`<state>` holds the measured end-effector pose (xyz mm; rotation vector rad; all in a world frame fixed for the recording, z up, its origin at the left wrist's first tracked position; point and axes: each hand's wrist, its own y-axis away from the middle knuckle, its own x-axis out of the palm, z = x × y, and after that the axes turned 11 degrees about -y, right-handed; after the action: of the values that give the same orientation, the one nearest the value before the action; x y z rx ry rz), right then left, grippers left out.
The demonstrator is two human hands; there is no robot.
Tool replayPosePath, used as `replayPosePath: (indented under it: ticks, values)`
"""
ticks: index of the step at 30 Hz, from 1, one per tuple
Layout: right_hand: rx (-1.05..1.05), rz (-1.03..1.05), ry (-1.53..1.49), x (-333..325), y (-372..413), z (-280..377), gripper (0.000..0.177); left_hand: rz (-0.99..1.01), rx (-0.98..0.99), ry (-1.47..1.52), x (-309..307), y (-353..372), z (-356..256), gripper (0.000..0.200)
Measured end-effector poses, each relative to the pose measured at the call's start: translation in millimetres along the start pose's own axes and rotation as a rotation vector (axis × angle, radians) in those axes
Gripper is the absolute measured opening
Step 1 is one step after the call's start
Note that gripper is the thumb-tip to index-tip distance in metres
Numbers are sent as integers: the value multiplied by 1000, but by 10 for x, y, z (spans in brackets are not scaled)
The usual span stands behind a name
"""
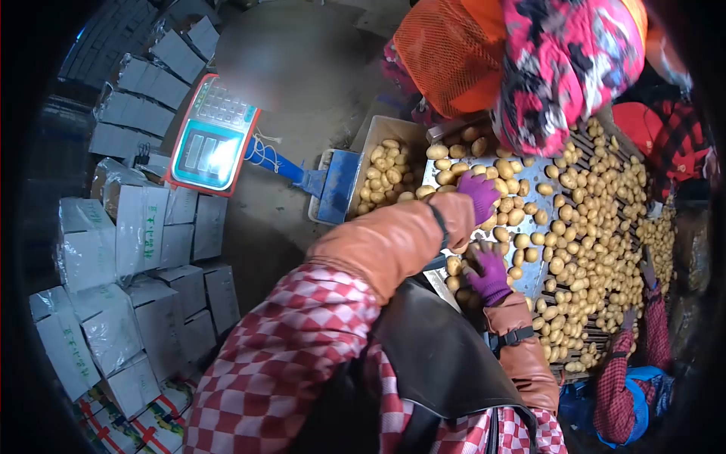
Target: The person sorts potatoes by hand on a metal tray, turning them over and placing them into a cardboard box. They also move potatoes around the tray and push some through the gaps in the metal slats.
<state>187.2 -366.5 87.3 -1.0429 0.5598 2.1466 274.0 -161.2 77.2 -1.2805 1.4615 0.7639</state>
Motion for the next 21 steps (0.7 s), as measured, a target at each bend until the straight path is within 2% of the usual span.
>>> replayPosePath:
  ticks: [1, 2, 3, 4, 5, 7, 8, 9, 11, 13, 14, 15, 16, 17, 18, 19, 20, 21]
  values:
    - [-45, 22, -112, -22, 17, 40, 65, 24, -34, 3, 84, -139, 12, 50]
    - [-1, 78, -106, -89, 83, 28, 61, 63, -69, 16, -135, -151, -27, 50]
    - [96, 11, -290, -100, 180, -74, 58, 107, -102, 30, -378, -103, -69, 50]
    - [194, -57, -478, -87, 279, -179, 56, 172, -32, 102, -242, 29, -49, 58]
    - [293, -127, -670, -66, 371, -246, 54, 434, 53, 11, -476, 76, -50, 65]
    - [411, -284, -731, -319, 482, -98, 51, 288, 152, -74, -262, 395, -35, 68]
    - [425, -348, -627, -336, 591, -203, 53, 174, 160, 32, 207, 588, 25, 79]
    - [437, -410, -525, -349, 744, -399, 55, 333, 137, 61, 8, 673, 23, 76]
    - [466, -511, -377, -227, 1062, -853, 60, 264, 148, -104, -307, 905, 68, 69]
    - [581, -461, -263, -289, 1209, -818, 68, 205, 8, -42, -54, 1049, 308, 64]
    - [553, -484, -330, -126, 1258, -932, 66, 55, -47, -17, -64, 1106, 364, 59]
    - [528, -511, -393, -71, 1229, -858, 64, 100, -107, -73, -207, 1098, 372, 59]
    - [587, -397, -494, -26, 1235, -800, 66, 30, -142, -93, -158, 1132, 292, 57]
    - [660, -297, -592, -106, 1027, -440, 67, -40, -178, -112, -114, 1158, 217, 54]
    - [566, -260, -454, -48, 952, -374, 62, -110, -215, -128, -62, 1175, 150, 52]
    - [472, -236, -306, 12, 879, -321, 57, -177, -154, -228, -113, 1162, -40, 50]
    - [381, -225, -159, 67, 807, -263, 53, -115, -30, -137, -201, 1134, -298, 50]
    - [425, -228, -323, -97, 706, -28, 57, -49, 76, -55, -252, 1136, -509, 50]
